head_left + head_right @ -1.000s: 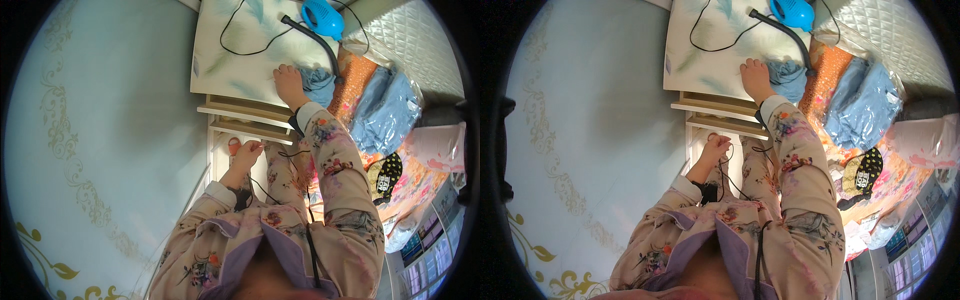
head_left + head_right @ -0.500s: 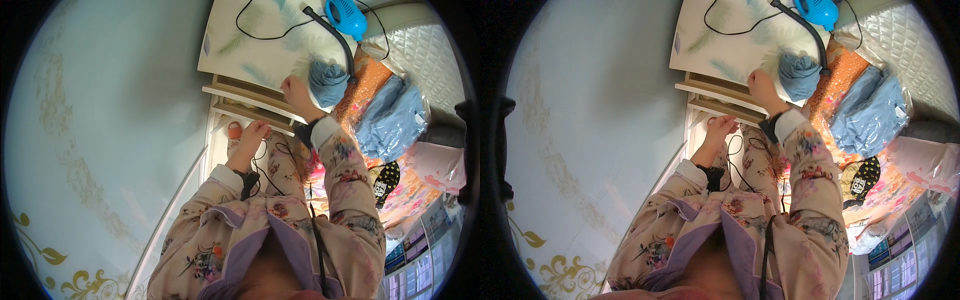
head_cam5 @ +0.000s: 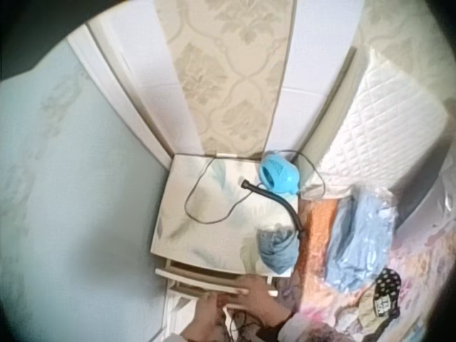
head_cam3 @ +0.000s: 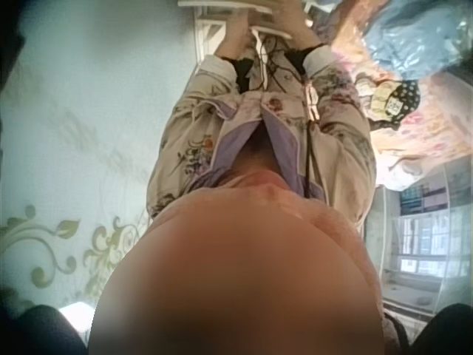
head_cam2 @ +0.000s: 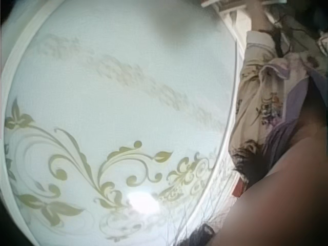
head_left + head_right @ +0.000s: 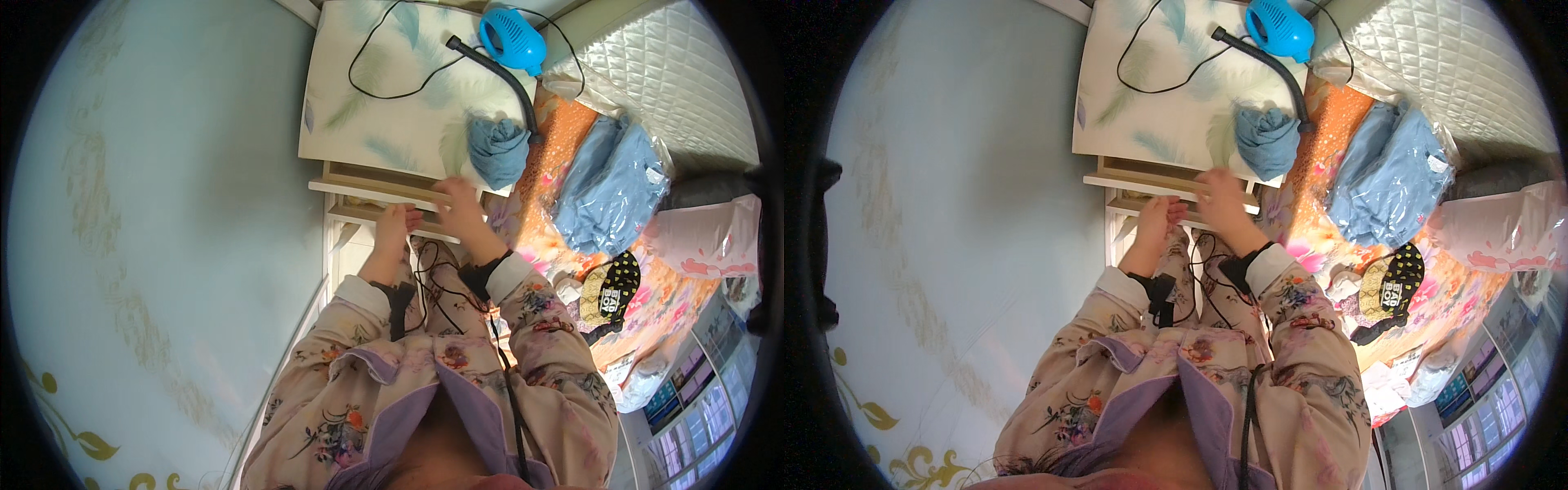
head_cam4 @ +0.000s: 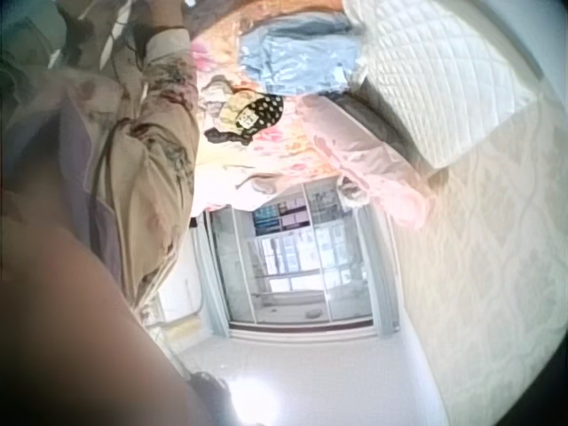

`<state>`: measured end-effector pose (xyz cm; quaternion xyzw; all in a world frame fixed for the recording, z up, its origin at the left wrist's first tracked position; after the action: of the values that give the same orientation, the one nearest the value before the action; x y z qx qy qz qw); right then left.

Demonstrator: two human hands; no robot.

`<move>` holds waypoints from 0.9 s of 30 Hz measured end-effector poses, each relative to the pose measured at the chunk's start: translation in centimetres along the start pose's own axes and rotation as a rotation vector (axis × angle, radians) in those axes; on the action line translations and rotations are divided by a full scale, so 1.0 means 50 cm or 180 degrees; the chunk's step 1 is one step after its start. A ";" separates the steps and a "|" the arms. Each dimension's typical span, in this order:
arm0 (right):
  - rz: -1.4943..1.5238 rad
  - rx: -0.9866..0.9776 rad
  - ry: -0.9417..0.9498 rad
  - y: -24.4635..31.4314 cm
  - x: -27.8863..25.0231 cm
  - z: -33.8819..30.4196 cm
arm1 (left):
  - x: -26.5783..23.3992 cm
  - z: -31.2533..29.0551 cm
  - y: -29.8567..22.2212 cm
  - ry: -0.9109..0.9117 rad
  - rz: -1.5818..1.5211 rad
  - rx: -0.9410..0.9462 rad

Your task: The person wipes the inside of a nightstand drawer and its top surface with a blue cloth, then places a small fan and a cap into the drawer. The person also wipes the top of the nightstand and moves items on the bed.

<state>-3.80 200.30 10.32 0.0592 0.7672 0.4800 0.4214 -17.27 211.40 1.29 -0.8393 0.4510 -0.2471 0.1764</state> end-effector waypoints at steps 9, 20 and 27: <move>-0.1441 0.1890 -0.1190 -0.239 -0.139 0.058 | -0.068 0.154 -0.319 -0.0745 0.5240 0.0512; -0.0833 0.0316 -0.0695 -0.054 0.073 0.360 | -0.072 0.241 -0.306 -0.0245 0.5961 -0.0624; -0.1962 0.1108 -0.0557 -0.208 -0.096 0.278 | -0.080 0.244 -0.292 -0.0140 0.5954 -0.0866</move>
<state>12.30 201.94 2.43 -0.0632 0.7802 0.1859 0.5939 -2.35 223.43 -2.11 -0.1549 0.9627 0.0652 0.2121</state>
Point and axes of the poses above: each hand's wrist, its own z-axis towards the middle knuckle, its own x-axis out of the palm, y = z × x, the point moved 10 cm from there along z, towards the middle knuckle, and after that the axes turned 14 degrees about y, right-handed, at the moved point
